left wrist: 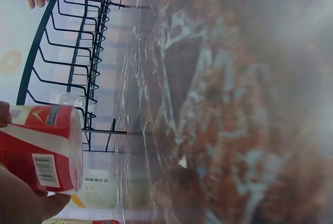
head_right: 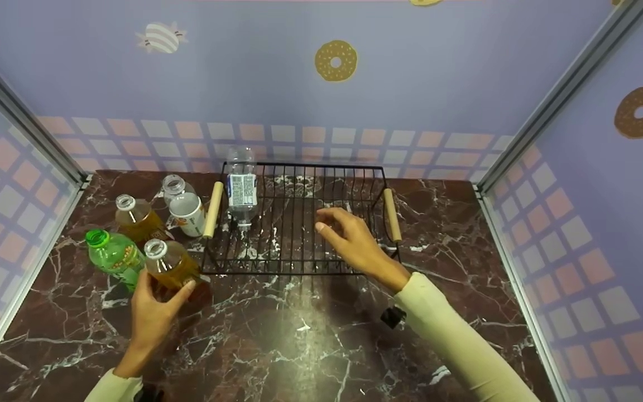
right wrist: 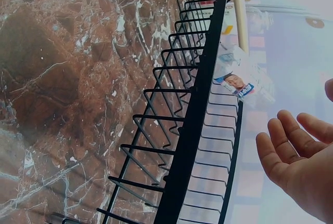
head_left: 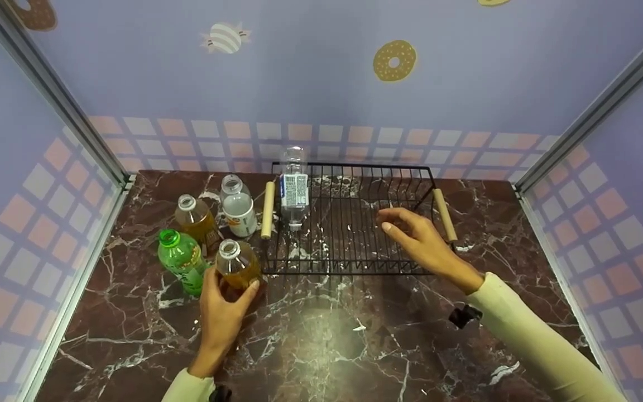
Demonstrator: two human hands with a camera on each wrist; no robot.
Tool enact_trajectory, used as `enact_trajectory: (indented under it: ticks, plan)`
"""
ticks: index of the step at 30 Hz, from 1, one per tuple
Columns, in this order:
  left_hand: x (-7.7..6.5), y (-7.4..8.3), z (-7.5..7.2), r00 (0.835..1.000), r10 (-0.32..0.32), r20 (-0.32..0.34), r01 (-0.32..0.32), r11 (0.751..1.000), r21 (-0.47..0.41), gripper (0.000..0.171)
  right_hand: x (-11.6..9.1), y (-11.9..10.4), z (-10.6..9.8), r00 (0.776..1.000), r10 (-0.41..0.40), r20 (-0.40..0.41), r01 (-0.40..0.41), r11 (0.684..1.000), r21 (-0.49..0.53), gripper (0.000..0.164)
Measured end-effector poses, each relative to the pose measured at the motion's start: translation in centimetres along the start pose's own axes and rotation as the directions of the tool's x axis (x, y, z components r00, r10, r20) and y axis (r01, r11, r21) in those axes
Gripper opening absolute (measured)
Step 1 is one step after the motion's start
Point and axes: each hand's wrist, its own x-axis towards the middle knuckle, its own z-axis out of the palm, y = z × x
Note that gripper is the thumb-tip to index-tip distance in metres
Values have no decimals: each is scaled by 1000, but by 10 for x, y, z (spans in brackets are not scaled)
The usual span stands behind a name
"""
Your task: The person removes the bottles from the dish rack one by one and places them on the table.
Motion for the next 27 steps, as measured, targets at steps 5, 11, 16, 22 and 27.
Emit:
enact_trajectory:
  ticks: [5, 11, 16, 22, 27]
  plan:
    - [14, -3, 7, 1000, -5, -28, 6, 999, 38, 70, -1, 2, 0, 1000, 0, -2, 0, 1000, 13, 35]
    - [28, -9, 16, 997, 30, -73, -25, 998, 63, 70, -3, 3, -2, 1000, 14, -1, -14, 1000, 25, 35]
    - [38, -16, 22, 996, 35, -79, -27, 995, 96, 73, -4, 7, -2, 1000, 17, -11, -17, 999, 27, 36]
    - [45, -18, 27, 997, 3, -71, 6, 992, 127, 75, -4, 9, -3, 999, 29, -22, -29, 1000, 7, 38]
    - [50, -24, 29, 998, -13, -67, 22, 991, 135, 75, -4, 11, -4, 999, 30, -23, -30, 1000, -1, 37]
